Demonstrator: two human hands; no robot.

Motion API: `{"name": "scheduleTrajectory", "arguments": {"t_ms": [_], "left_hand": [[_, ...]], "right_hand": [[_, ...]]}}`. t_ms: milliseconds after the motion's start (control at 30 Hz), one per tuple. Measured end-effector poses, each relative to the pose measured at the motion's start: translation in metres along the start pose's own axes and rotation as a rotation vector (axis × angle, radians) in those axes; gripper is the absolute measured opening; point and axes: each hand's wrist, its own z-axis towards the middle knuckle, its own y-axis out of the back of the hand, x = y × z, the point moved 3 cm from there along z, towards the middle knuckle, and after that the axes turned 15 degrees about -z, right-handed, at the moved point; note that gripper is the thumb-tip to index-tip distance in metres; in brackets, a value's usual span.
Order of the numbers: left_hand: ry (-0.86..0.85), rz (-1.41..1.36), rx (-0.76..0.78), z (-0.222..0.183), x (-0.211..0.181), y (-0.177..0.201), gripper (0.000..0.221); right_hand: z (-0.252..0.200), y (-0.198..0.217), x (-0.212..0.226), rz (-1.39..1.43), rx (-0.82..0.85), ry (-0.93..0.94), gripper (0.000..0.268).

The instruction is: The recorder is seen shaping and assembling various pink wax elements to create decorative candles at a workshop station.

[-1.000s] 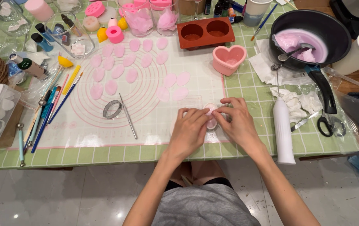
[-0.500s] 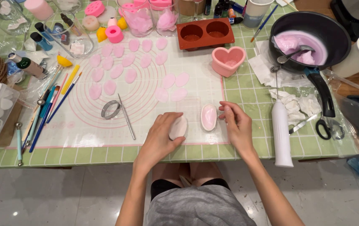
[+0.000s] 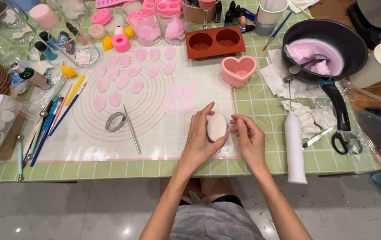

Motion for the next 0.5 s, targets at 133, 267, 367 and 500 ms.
{"name": "scheduleTrajectory", "arguments": {"t_ms": [133,267,367,500], "left_hand": [[-0.016,0.057,0.008,-0.001,0.006,-0.003,0.099],[-0.021,0.121,0.014,-0.002,0.008,-0.005,0.102],[-0.034,0.154,0.02,-0.004,0.009,-0.005,0.103],[-0.002,-0.013,0.028,-0.005,0.002,0.007,0.085]], "right_hand": [[0.0,0.0,0.002,-0.003,0.017,-0.022,0.031],[0.0,-0.001,0.001,-0.021,0.023,-0.027,0.03],[-0.001,-0.001,0.002,-0.036,0.027,-0.022,0.029],[0.001,-0.003,0.002,-0.067,0.031,0.013,0.027]]}}
